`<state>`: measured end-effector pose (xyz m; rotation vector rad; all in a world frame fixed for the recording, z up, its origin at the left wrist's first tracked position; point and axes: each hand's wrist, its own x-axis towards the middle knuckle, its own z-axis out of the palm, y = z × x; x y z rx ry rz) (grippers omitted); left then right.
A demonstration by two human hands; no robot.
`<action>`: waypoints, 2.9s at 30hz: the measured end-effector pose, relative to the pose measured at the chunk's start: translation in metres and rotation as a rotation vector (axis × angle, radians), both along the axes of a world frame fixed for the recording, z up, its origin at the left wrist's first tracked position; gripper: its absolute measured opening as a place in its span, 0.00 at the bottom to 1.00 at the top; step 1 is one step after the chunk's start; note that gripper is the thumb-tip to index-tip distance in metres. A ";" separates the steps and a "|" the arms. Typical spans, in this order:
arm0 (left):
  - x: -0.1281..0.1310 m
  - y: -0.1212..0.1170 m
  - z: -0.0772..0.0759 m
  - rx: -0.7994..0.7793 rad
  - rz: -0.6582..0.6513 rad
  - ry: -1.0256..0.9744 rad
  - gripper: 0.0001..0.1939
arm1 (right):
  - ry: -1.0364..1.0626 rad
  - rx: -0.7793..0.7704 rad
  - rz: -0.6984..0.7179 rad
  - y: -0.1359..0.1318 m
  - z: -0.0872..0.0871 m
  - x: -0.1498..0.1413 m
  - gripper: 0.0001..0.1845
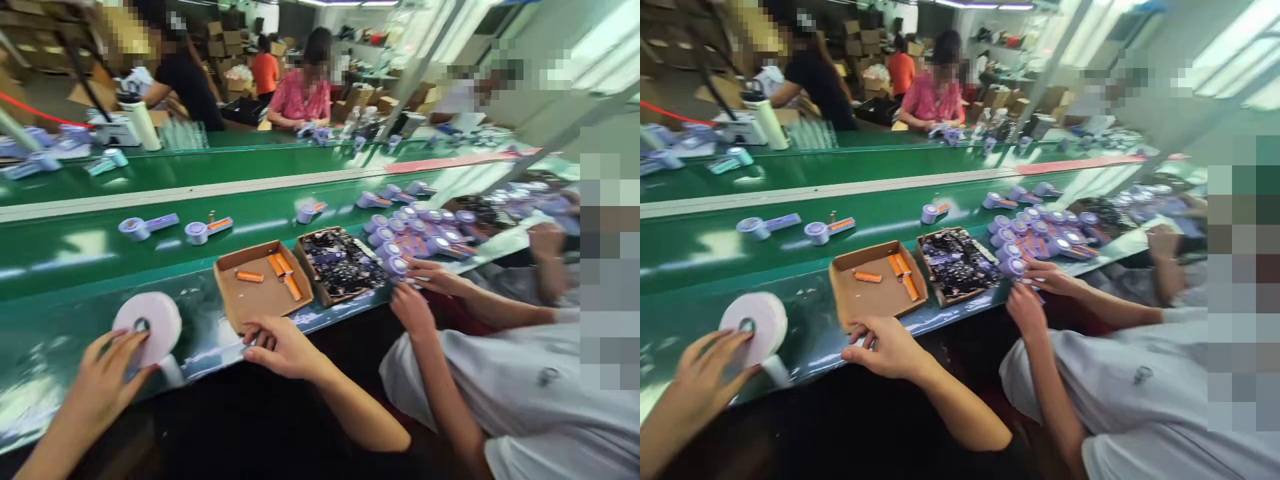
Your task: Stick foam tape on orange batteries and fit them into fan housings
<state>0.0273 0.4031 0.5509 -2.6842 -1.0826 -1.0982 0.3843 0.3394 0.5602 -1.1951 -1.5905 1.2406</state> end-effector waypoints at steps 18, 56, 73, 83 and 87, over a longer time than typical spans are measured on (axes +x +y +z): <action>0.066 -0.008 -0.010 0.006 0.164 0.074 0.26 | -1.068 0.122 -0.014 0.126 0.031 -0.009 0.16; 0.047 0.222 0.012 -0.404 0.349 0.190 0.21 | 0.518 0.361 -0.502 0.115 0.049 0.026 0.33; 0.085 0.333 -0.026 -0.719 0.025 0.037 0.15 | -0.632 0.338 -0.131 0.306 0.033 -0.059 0.21; 0.118 0.327 -0.043 -0.721 0.229 -0.166 0.11 | -1.305 0.225 0.226 0.327 0.012 -0.080 0.25; 0.124 0.318 -0.028 -0.711 0.249 -0.161 0.10 | -1.358 0.200 0.272 0.326 0.022 -0.090 0.22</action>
